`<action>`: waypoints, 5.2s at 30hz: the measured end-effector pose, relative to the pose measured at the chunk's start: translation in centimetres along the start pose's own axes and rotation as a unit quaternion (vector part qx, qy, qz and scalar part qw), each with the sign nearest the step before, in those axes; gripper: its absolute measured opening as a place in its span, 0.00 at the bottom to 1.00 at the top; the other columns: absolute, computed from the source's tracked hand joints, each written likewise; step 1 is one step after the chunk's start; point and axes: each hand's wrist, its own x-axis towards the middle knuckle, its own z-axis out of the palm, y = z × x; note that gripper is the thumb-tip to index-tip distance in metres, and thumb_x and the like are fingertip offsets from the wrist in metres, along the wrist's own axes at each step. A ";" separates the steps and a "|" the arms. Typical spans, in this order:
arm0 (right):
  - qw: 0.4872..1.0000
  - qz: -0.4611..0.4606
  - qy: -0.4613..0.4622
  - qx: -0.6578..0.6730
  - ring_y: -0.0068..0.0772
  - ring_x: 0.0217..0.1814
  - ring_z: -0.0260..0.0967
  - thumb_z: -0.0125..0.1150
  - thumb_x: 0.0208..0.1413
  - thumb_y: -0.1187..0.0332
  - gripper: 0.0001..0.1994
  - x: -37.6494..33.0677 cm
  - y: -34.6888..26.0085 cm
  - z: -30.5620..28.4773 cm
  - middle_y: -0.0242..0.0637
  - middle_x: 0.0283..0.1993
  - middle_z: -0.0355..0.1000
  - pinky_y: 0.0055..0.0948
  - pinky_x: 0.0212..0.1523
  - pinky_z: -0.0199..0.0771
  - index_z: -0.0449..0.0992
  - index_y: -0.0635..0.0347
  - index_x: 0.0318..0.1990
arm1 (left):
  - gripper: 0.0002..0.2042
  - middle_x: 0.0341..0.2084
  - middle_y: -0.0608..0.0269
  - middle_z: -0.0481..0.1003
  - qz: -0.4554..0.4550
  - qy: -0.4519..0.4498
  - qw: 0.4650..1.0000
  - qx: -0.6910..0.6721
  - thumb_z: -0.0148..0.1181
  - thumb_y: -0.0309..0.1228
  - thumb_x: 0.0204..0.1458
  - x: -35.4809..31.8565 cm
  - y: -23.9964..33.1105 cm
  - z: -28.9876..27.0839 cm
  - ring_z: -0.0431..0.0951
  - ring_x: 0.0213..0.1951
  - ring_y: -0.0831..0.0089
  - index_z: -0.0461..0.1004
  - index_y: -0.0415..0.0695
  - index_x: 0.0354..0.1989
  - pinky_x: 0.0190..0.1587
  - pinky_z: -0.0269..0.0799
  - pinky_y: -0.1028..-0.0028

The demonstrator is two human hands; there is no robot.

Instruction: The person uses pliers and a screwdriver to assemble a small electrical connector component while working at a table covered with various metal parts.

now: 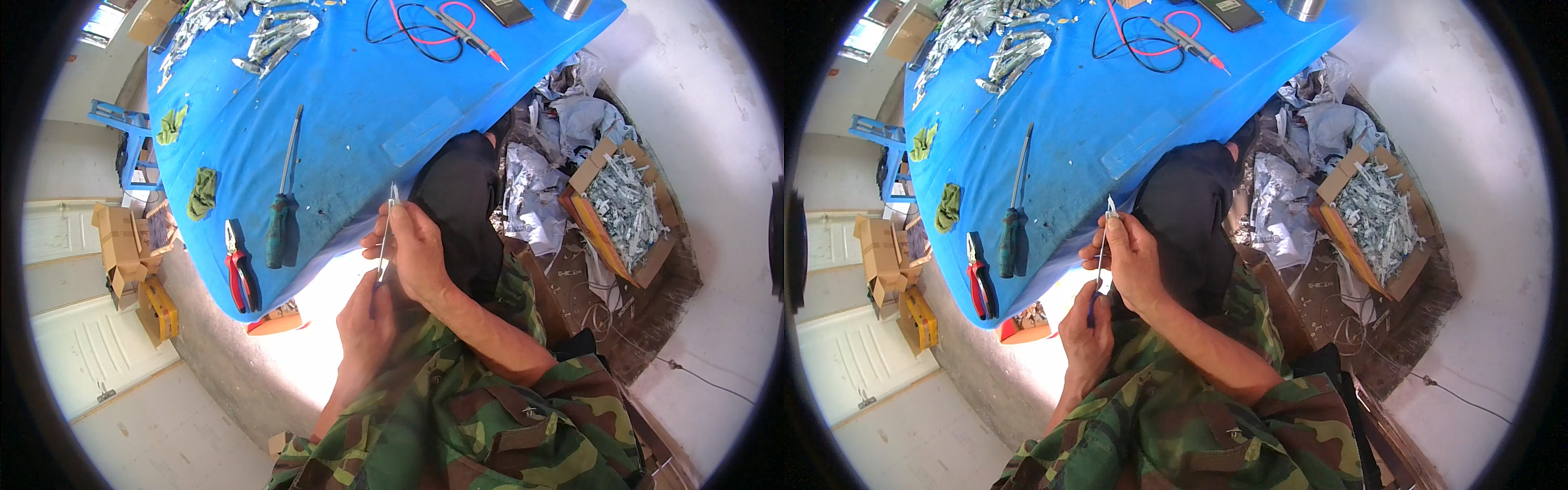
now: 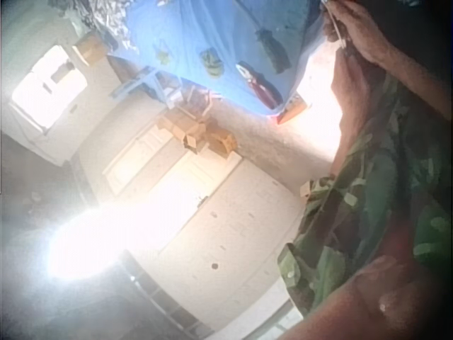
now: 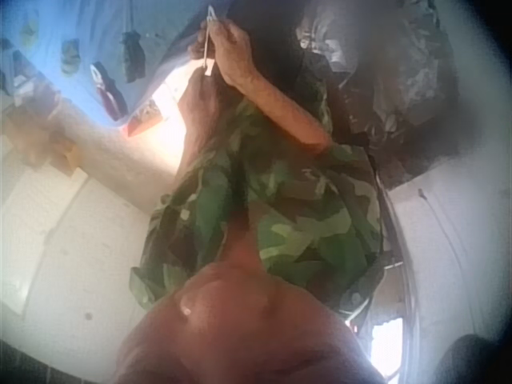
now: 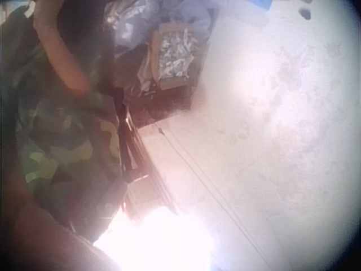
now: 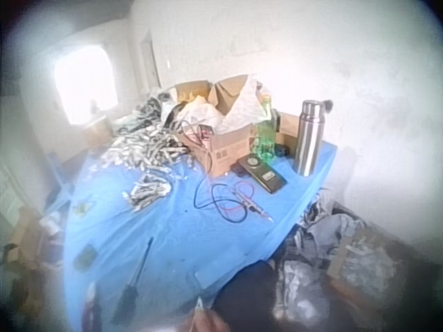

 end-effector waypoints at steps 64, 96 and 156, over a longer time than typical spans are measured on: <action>1.000 -0.010 -0.013 -0.008 0.30 0.30 0.78 0.46 0.75 0.61 0.14 0.2 0.4 -0.1 0.34 0.32 0.71 0.30 0.30 0.82 0.69 0.65 0.46 | 0.18 0.36 0.39 0.81 0.003 -0.013 1.000 0.006 0.61 0.21 0.59 0.9 -0.6 -0.2 0.85 0.37 0.45 0.75 0.36 0.59 0.38 0.79 0.60; 0.995 -0.052 0.017 -0.080 0.32 0.34 0.81 0.48 0.74 0.62 0.13 -0.2 1.1 0.5 0.37 0.34 0.72 0.27 0.31 0.83 0.69 0.66 0.47 | 0.13 0.31 0.42 0.81 -0.047 0.013 0.996 -0.073 0.56 0.22 0.62 1.3 0.4 1.0 0.85 0.33 0.48 0.75 0.34 0.54 0.36 0.78 0.63; 0.941 -0.224 0.037 -0.251 0.32 0.33 0.83 0.51 0.74 0.64 0.12 -3.2 -1.9 -2.9 0.40 0.33 0.78 0.29 0.33 0.83 0.71 0.67 0.48 | 0.11 0.32 0.42 0.81 -0.014 -0.021 0.999 0.041 0.57 0.27 0.63 0.8 -2.3 1.2 0.83 0.30 0.48 0.75 0.37 0.52 0.33 0.76 0.57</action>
